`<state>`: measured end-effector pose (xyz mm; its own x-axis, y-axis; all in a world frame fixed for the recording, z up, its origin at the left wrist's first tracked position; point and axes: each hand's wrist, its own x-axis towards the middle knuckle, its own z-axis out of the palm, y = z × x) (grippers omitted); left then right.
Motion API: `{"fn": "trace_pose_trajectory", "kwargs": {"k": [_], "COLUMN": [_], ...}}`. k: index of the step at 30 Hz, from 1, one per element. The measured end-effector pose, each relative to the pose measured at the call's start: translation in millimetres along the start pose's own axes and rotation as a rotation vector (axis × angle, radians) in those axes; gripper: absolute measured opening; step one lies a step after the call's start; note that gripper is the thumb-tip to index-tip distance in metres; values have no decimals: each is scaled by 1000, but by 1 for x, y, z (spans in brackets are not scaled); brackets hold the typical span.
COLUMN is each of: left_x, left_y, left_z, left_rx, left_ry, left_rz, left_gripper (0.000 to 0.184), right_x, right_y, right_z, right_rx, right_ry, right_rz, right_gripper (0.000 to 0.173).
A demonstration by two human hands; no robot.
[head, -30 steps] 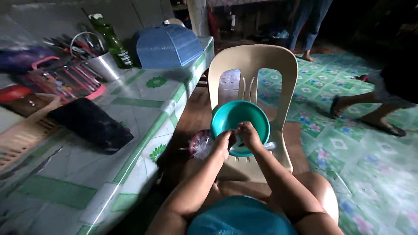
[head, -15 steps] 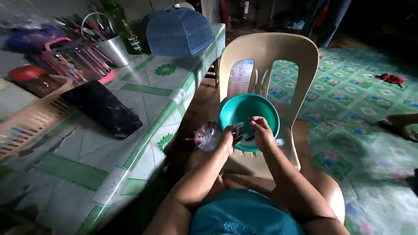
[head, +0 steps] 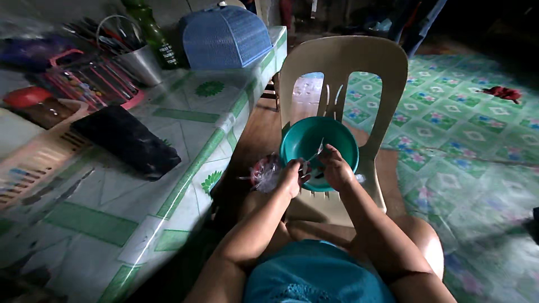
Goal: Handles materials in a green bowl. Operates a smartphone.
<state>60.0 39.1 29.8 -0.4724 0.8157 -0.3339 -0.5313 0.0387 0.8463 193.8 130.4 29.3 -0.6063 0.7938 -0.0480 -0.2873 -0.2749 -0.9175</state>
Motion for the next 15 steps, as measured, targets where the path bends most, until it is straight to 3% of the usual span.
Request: {"fn": "trace_pose_trajectory", "kwargs": {"k": [5,8,12,15], "left_x": [-4,-10,-14,-13], "left_y": [1,6,9,7], "left_z": [-1,1,-2,-9], "left_rx": [38,49,4,74], "left_ry": [-76,-80,-137,-123], "left_rz": [-41,-100,-87,-33], "left_gripper": [24,25,29,28], "right_x": [4,8,10,14], "right_y": [-9,-16,-34,-47], "right_z": [-5,-6,2,6], "right_rx": [-80,-160,-582,-747], "right_ry": [-118,-84,7,51], "right_rz": [57,-55,-143,-169], "right_gripper": [43,17,32,34]}}
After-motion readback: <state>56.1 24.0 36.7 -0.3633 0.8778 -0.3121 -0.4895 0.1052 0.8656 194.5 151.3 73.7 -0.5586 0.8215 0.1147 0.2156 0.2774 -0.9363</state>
